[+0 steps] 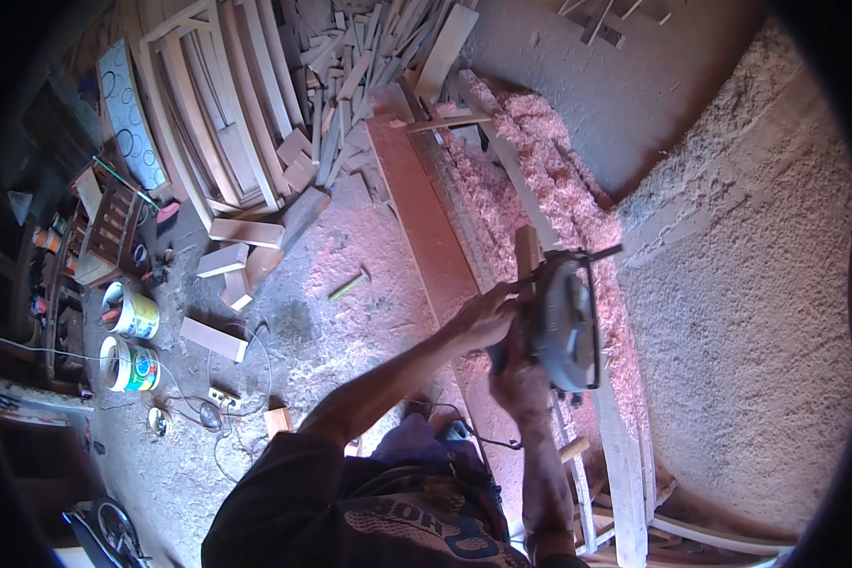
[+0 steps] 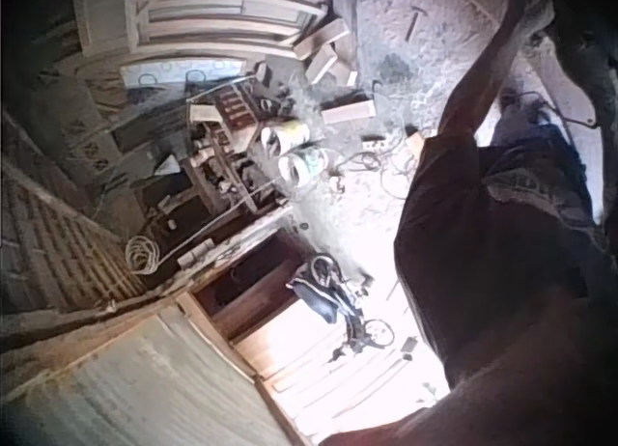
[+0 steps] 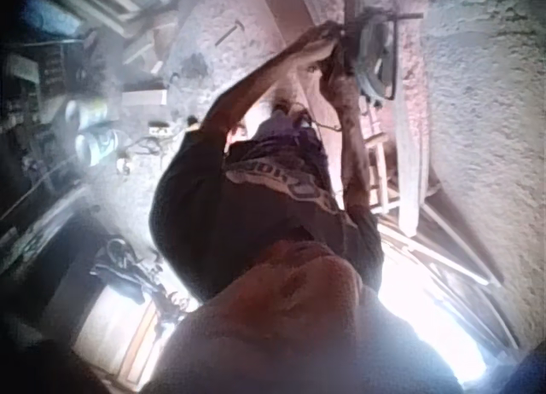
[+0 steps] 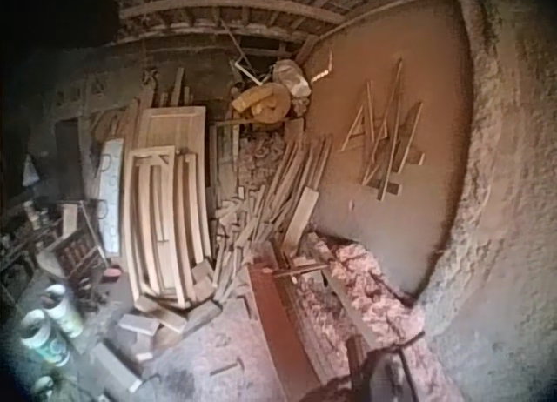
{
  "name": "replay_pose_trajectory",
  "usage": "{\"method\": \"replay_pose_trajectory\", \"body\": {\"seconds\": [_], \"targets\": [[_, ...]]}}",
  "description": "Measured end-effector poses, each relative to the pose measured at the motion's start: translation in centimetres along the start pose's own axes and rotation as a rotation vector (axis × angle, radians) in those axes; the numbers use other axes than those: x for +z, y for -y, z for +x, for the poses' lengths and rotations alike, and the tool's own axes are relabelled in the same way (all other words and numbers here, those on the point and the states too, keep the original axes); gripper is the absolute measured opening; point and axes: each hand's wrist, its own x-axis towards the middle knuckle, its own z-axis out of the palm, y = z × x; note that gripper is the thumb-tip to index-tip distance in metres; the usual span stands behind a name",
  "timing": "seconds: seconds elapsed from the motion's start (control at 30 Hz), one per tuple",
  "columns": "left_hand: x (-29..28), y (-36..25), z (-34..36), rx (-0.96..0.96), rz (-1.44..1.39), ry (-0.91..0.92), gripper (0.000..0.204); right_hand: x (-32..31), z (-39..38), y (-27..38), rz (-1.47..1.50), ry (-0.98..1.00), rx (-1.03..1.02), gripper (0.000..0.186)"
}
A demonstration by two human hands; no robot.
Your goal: The person uses a circular saw to cut a long plank of wood on a workbench. They measure and mark the wood with a tape measure and pencil, then make several cuts, producing smaller pieces and sawdust.
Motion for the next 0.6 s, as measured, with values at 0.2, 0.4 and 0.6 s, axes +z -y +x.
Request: {"method": "replay_pose_trajectory", "body": {"seconds": [0.2,0.4,0.6], "targets": [[-4.1,-0.1,6.8,-0.032,0.260,-0.184,0.050,-10.2,-5.2,-4.9,0.698,-0.183,0.359,0.075],[-5.1,18.4,9.3,0.127,0.934,-0.357,0.063,-15.8,-14.7,-1.2,1.153,-0.346,0.647,0.067],[11.3,10.2,0.3,0.172,0.576,0.162,0.085,-17.3,-25.5,-2.9,1.014,-0.472,0.773,0.075]]}}
